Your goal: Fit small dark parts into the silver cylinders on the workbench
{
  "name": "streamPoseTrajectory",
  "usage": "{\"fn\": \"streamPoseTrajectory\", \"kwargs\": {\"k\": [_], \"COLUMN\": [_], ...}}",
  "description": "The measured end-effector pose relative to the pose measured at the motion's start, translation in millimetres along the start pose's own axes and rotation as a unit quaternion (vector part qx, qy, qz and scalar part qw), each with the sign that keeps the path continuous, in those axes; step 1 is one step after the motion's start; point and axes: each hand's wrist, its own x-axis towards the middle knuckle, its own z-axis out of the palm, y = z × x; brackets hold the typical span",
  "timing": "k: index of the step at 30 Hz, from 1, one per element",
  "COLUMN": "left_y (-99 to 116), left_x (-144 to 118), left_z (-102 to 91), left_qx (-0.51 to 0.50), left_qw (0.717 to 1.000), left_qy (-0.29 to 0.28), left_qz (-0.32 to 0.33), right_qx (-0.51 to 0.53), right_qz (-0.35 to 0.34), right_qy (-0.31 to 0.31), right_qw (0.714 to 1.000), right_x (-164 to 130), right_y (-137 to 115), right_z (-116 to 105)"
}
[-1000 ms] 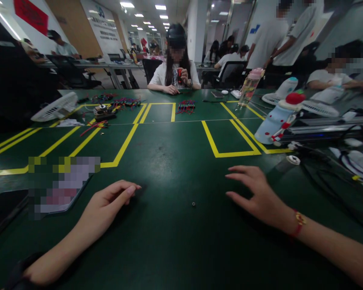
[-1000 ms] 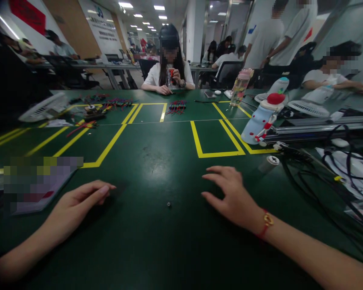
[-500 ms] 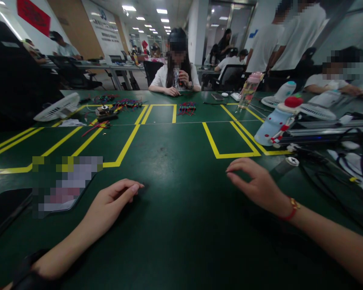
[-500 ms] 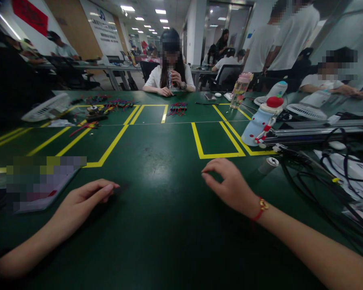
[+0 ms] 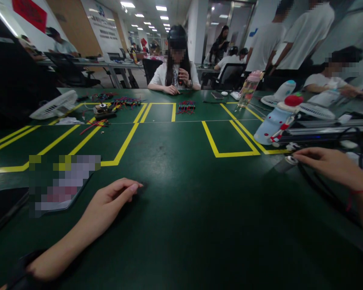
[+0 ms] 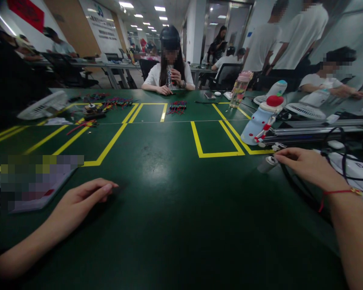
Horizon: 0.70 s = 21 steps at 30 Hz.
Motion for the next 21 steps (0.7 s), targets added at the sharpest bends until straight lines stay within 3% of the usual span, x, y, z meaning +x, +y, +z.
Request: {"fn": "streamPoseTrajectory", "kwargs": {"k": [3, 8, 11, 21], "left_y": [-1.0, 0.6, 0.8, -2.4], "left_x": [0.6, 1.4, 0.8, 1.9], "left_z": [-0.1, 1.2, 1.4, 1.1], "left_qx": [-0.003, -0.004, -0.005, -0.004], "left_qw": [1.0, 1.0, 1.0, 1.0], "left_qy": [-0.002, -0.006, -0.007, -0.011], "left_qz": [-0.002, -0.001, -0.002, -0.004], "right_qx": [0.012, 0.05, 0.062, 0.072], "right_qz": [0.012, 0.018, 0.023, 0.025], "right_qy": [0.027, -0.026, -0.017, -0.075], "right_qw": [0.999, 0.998, 0.998, 0.994], "right_x": [-2.3, -9.4, -11.2, -4.2], "right_y": [-6.0, -19.8, -22.1, -4.9], "right_z": [-1.0, -6.4, -10.0, -9.5]}}
